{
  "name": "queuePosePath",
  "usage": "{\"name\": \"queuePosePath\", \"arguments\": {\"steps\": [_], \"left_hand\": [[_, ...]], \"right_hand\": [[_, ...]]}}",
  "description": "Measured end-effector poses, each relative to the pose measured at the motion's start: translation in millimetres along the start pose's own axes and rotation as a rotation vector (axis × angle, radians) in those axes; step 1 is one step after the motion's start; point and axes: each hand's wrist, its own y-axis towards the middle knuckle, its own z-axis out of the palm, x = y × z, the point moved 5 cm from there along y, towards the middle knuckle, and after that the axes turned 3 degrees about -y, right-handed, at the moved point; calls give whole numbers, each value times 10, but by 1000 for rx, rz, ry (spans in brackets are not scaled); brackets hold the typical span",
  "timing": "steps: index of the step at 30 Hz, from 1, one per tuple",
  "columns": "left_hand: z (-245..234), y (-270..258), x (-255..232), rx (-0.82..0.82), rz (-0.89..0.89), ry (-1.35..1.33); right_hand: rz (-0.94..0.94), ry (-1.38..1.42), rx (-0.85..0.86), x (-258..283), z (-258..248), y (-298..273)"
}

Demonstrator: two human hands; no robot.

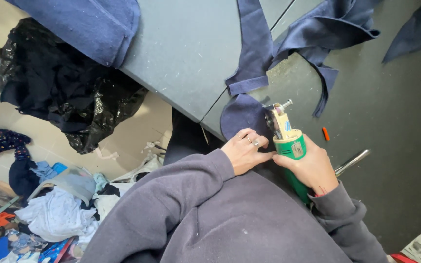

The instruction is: The person places a cardboard pattern on a dark blue fabric and traces its outline with a red marker. They then use a green electric rotary cutter to cut the fabric along the marked lines, repeating the process for a second piece.

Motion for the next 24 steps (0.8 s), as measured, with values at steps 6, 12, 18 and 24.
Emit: {"name": "queuePosePath", "arguments": {"steps": [6,12,18,24], "left_hand": [[-21,-7,-10,-18,6,1],[-12,0,-17,-6,-7,5],[-96,8,-53,21,-2,-28],[-268,122,-6,11,-37,-79]], "right_hand": [[-2,-6,-27,38,6,35],[-6,-5,-42,76,4,82],[-98,96,-123,159,-107,22],[-256,512,-262,-171,-558,-288]]}}
